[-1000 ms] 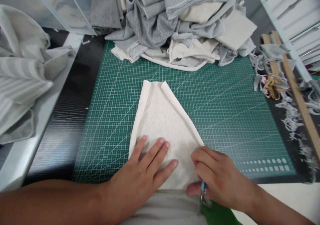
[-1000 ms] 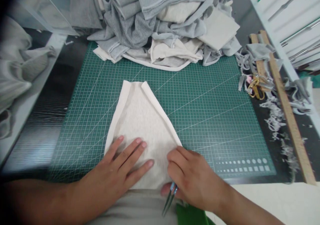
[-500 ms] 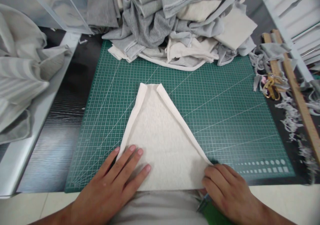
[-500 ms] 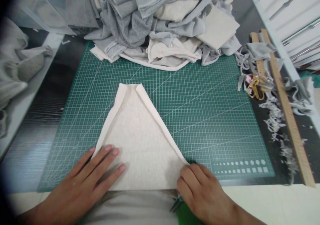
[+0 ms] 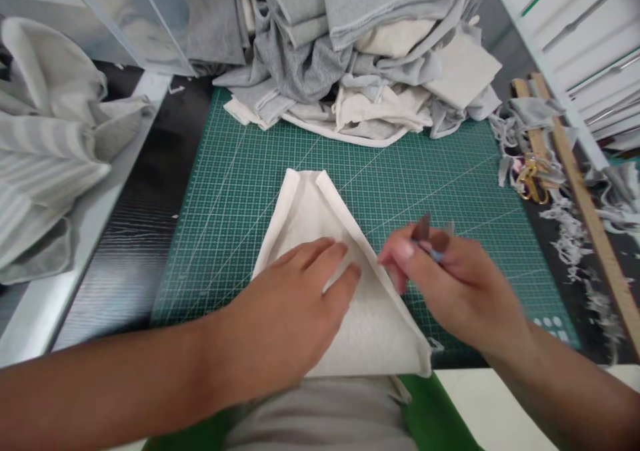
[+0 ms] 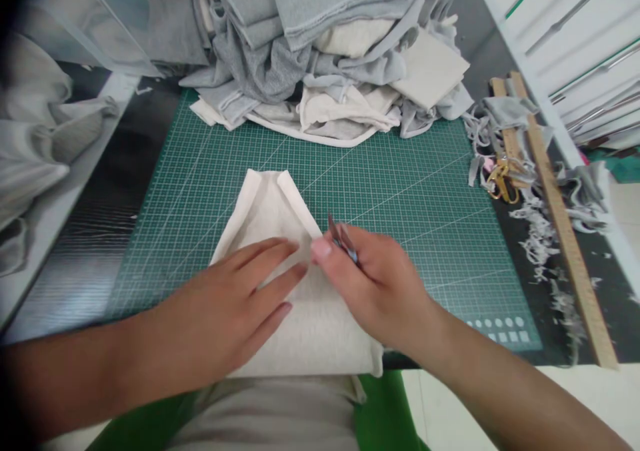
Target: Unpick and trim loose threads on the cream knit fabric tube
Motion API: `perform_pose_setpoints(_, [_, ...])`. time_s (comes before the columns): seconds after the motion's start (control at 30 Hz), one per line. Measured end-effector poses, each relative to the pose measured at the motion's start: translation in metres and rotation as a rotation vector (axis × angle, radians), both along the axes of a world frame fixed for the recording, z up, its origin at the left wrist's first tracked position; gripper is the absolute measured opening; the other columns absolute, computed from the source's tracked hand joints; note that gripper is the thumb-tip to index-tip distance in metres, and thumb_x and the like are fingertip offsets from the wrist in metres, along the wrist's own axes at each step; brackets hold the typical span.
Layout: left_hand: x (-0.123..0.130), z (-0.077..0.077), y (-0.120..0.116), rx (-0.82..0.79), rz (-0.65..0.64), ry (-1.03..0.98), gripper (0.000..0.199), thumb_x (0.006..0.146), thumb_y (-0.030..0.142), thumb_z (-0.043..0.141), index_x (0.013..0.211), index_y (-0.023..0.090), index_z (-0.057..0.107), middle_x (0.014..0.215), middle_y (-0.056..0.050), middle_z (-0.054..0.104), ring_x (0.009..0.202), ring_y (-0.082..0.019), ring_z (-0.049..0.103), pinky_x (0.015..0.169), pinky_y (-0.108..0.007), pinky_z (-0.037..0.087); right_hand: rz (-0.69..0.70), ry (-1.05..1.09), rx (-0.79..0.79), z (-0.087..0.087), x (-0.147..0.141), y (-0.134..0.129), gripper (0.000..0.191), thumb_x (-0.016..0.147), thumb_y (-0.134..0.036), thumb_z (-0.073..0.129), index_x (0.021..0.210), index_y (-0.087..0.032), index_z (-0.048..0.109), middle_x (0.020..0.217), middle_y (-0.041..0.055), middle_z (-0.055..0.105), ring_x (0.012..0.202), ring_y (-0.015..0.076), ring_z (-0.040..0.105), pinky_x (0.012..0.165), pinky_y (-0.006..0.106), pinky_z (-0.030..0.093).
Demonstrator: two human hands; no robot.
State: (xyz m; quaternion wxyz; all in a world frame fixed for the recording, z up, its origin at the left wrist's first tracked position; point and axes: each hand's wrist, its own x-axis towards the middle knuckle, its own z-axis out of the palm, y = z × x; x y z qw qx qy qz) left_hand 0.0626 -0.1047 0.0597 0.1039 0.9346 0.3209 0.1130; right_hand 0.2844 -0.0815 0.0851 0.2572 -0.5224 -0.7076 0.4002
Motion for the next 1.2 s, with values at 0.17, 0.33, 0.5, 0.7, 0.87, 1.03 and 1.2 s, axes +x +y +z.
perform_pose_setpoints(0.17, [0.038,-0.034,0.047,0.005,0.172,-0.130,0.023,0.095,0.017,0.050,0.108,0.009,0.067,0.108,-0.015,0.066,0.107,-0.030,0.062,0.099,-0.050,0.055,-0.192,0.576,-0.283,-0.013,-0.059,0.075,0.047,0.094,-0.059,0.057,0.065,-0.022,0.054,0.073,0.0019,0.066,0.072,0.0152,0.066,0.057,0.025,0.051])
perform_pose_setpoints(0.33, [0.042,-0.058,0.061,0.021,0.081,-0.180,0.032,0.090,0.006,0.051,0.117,0.009,0.067,0.117,-0.015,0.065,0.114,-0.028,0.058,0.107,-0.045,0.051,-0.123,0.545,-0.370,-0.036,-0.086,0.116,0.046,0.097,-0.047,0.058,0.061,-0.020,0.052,0.068,0.0038,0.067,0.069,0.0142,0.068,0.067,0.027,0.057])
perform_pose_setpoints(0.5, [0.033,-0.052,0.061,0.017,0.136,-0.151,0.026,0.094,0.012,0.049,0.113,0.011,0.067,0.126,-0.014,0.062,0.120,-0.028,0.057,0.111,-0.048,0.047,-0.099,0.510,-0.397,-0.057,-0.071,0.130,0.046,0.098,-0.052,0.055,0.064,-0.021,0.051,0.063,0.0016,0.065,0.066,0.0134,0.068,0.071,0.027,0.059])
perform_pose_setpoints(0.7, [0.027,-0.045,0.070,0.047,0.323,0.035,0.042,0.100,0.039,0.051,0.136,0.017,0.056,0.145,-0.017,0.054,0.139,-0.036,0.045,0.116,-0.078,0.022,-0.186,0.251,-0.166,-0.064,-0.041,0.140,0.044,0.098,-0.057,0.053,0.072,-0.021,0.056,0.058,-0.0004,0.062,0.055,0.0131,0.063,0.058,0.025,0.053])
perform_pose_setpoints(0.87, [0.027,-0.048,0.069,0.052,0.340,0.102,0.053,0.103,0.044,0.043,0.149,0.019,0.045,0.158,-0.020,0.041,0.149,-0.039,0.033,0.116,-0.078,0.020,-0.024,-0.137,0.216,-0.066,-0.039,0.139,0.046,0.100,-0.058,0.046,0.091,-0.020,0.069,0.071,0.0035,0.070,0.069,0.0177,0.065,0.067,0.030,0.047])
perform_pose_setpoints(1.03, [0.026,-0.049,0.071,0.039,0.328,0.114,0.056,0.102,0.045,0.045,0.151,0.018,0.041,0.161,-0.021,0.036,0.152,-0.040,0.029,0.118,-0.076,0.017,0.000,-0.343,0.362,-0.072,-0.045,0.135,0.052,0.096,-0.063,0.051,0.120,-0.019,0.066,0.089,0.0062,0.075,0.080,0.0220,0.066,0.073,0.033,0.044])
perform_pose_setpoints(1.2, [0.023,-0.051,0.075,0.025,0.291,0.100,0.058,0.100,0.046,0.048,0.150,0.018,0.042,0.160,-0.020,0.037,0.151,-0.039,0.029,0.122,-0.068,0.021,-0.058,-0.379,0.343,-0.072,-0.046,0.137,0.044,0.095,-0.060,0.055,0.099,-0.018,0.068,0.084,0.0056,0.072,0.075,0.0192,0.063,0.068,0.030,0.039])
